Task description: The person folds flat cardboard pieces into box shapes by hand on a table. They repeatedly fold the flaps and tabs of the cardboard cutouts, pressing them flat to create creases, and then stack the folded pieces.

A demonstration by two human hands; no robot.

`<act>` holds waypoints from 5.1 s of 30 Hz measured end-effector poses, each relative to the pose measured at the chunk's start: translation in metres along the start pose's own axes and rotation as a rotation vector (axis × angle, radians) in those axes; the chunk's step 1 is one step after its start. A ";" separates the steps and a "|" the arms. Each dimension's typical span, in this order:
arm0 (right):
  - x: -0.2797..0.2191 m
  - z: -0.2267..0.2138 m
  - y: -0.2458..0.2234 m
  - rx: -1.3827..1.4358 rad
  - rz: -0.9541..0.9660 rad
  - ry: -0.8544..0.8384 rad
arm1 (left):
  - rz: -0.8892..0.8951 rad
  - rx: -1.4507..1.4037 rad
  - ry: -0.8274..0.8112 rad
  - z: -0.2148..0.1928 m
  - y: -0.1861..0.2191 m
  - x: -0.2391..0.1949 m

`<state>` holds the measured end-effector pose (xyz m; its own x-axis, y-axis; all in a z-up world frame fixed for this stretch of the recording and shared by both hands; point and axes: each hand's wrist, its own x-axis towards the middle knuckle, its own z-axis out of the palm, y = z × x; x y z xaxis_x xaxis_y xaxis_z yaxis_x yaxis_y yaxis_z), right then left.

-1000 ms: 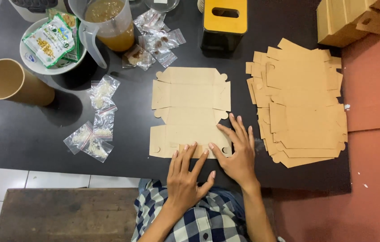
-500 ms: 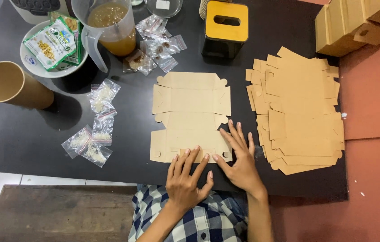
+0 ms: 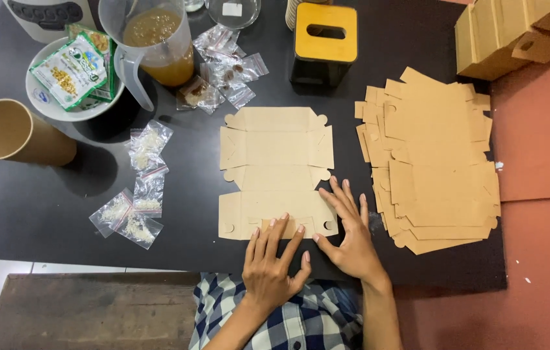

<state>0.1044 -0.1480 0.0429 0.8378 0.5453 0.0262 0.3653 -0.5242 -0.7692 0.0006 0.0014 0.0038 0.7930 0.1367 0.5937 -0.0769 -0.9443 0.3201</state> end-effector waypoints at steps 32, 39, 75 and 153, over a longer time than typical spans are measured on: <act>-0.004 0.005 0.000 -0.068 -0.055 0.072 | -0.041 -0.028 -0.100 -0.002 0.003 -0.004; 0.005 0.026 -0.008 -0.130 0.076 0.317 | -0.047 -0.049 -0.122 -0.004 0.003 -0.006; 0.002 0.053 -0.022 -0.118 -0.267 0.044 | -0.607 -0.960 -0.022 -0.045 -0.022 0.005; 0.006 0.046 -0.034 -0.140 -0.316 -0.088 | -0.058 -0.475 -0.476 -0.059 -0.122 0.047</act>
<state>0.0780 -0.0971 0.0401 0.6382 0.7462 0.1892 0.6582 -0.4015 -0.6369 0.0115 0.1406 0.0365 0.9752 -0.0663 0.2109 -0.1974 -0.6904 0.6959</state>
